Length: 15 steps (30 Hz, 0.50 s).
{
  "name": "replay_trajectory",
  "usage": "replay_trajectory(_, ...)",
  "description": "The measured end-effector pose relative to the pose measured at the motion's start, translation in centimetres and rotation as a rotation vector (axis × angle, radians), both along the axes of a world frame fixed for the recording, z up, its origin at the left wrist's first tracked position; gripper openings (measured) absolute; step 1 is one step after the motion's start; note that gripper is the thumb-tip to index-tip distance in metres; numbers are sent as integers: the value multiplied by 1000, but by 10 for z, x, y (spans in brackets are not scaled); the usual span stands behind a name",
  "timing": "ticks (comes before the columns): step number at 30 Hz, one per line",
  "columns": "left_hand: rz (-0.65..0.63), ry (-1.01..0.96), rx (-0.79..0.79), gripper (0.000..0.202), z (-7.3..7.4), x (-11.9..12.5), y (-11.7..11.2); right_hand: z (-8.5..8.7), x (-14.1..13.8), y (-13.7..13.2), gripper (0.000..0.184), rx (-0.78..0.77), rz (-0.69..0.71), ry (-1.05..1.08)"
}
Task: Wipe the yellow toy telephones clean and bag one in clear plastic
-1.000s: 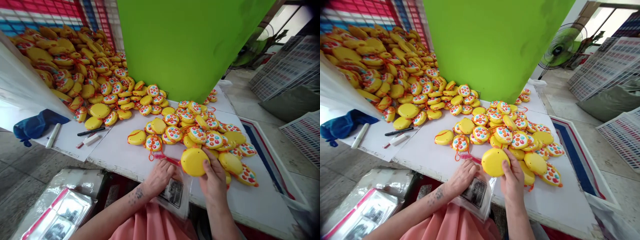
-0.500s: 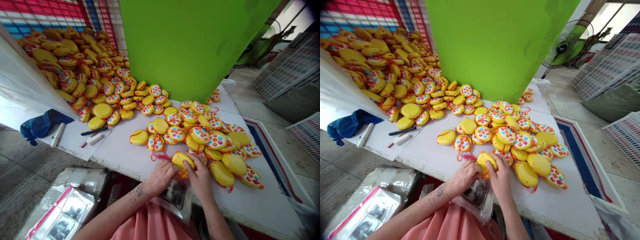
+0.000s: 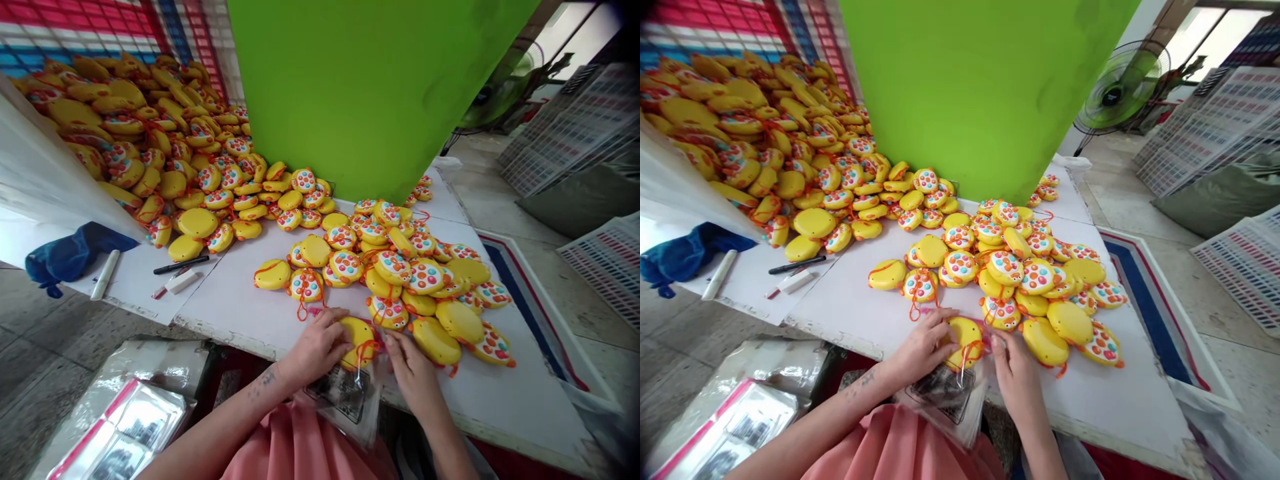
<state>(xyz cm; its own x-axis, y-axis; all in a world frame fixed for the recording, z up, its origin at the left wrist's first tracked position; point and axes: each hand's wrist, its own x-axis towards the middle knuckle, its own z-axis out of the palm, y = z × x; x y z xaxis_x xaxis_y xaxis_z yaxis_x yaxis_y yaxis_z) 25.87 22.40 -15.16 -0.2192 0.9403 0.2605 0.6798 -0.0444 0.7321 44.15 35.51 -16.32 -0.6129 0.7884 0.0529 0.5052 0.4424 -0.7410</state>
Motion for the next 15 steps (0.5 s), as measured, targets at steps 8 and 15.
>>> replay_trajectory(8,-183,-84,-140,7,15,-17,0,-8,-13,-14,38,-230,84,240)
replay_trajectory(15,-95,-65,-206,9,34,-16,-1,-4,-32,-18,39,-164,-42,315)
